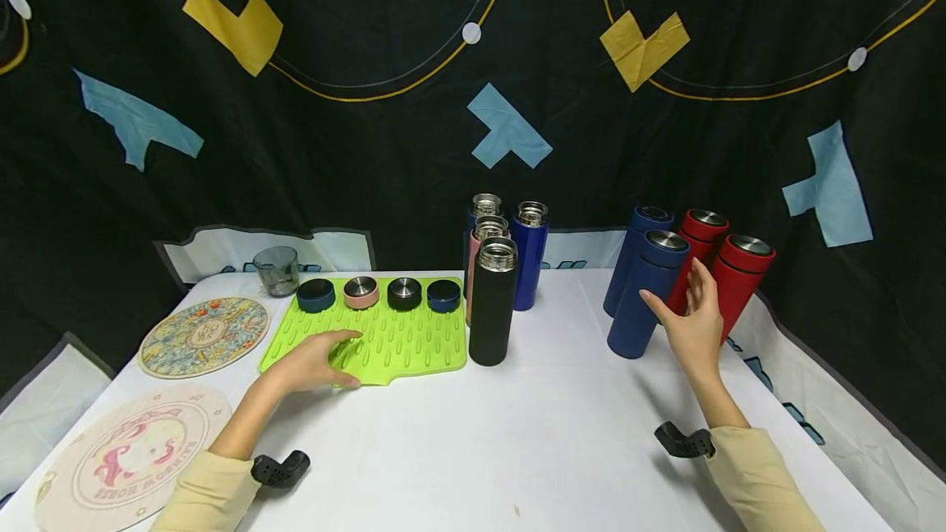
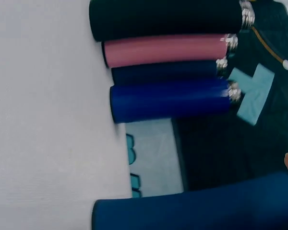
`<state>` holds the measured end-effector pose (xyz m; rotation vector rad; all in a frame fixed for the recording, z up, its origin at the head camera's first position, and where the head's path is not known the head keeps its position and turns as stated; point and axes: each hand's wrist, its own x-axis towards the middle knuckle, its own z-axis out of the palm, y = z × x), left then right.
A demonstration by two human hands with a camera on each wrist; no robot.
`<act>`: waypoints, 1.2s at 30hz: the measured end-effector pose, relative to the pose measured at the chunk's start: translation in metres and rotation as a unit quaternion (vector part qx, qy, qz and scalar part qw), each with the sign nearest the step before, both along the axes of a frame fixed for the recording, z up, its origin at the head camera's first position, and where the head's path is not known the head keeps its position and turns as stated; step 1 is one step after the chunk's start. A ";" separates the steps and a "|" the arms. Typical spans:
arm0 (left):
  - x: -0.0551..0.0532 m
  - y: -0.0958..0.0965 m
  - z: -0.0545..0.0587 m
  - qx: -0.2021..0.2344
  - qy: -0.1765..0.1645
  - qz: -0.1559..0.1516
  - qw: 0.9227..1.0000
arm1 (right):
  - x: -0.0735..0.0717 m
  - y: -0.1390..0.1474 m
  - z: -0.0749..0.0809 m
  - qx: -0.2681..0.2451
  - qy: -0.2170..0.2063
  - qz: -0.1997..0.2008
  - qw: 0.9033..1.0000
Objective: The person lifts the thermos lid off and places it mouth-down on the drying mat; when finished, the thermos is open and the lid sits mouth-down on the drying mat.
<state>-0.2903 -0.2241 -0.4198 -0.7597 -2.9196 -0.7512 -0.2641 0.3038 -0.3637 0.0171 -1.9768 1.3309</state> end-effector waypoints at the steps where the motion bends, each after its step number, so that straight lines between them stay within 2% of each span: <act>1: 0.000 0.000 0.000 0.000 -0.001 0.000 1.000 | -0.004 0.003 -0.004 -0.012 -0.010 -0.002 1.000; 6: 0.000 0.001 -0.001 -0.004 0.004 -0.003 1.000 | -0.023 0.014 -0.024 -0.044 -0.057 -0.011 0.997; 11: -0.001 0.000 -0.002 -0.005 0.002 -0.002 1.000 | -0.034 0.017 -0.036 -0.051 -0.075 -0.016 0.996; 16: -0.001 0.001 -0.002 -0.004 -0.004 0.005 1.000 | -0.041 0.016 -0.044 -0.031 -0.083 -0.027 0.996; 25: 0.001 0.002 0.003 -0.002 -0.005 0.005 1.000 | -0.043 0.015 -0.050 -0.028 -0.064 -0.040 0.997; 28: 0.002 0.003 0.008 0.015 0.008 0.007 1.000 | -0.040 0.013 -0.050 -0.024 -0.060 -0.047 0.997; 31: 0.005 0.004 0.019 0.035 0.030 0.005 0.999 | -0.037 0.010 -0.047 -0.024 -0.057 -0.042 0.997; 36: 0.011 0.009 0.038 0.046 0.048 0.010 0.998 | -0.028 -0.001 -0.031 -0.026 -0.063 -0.011 0.998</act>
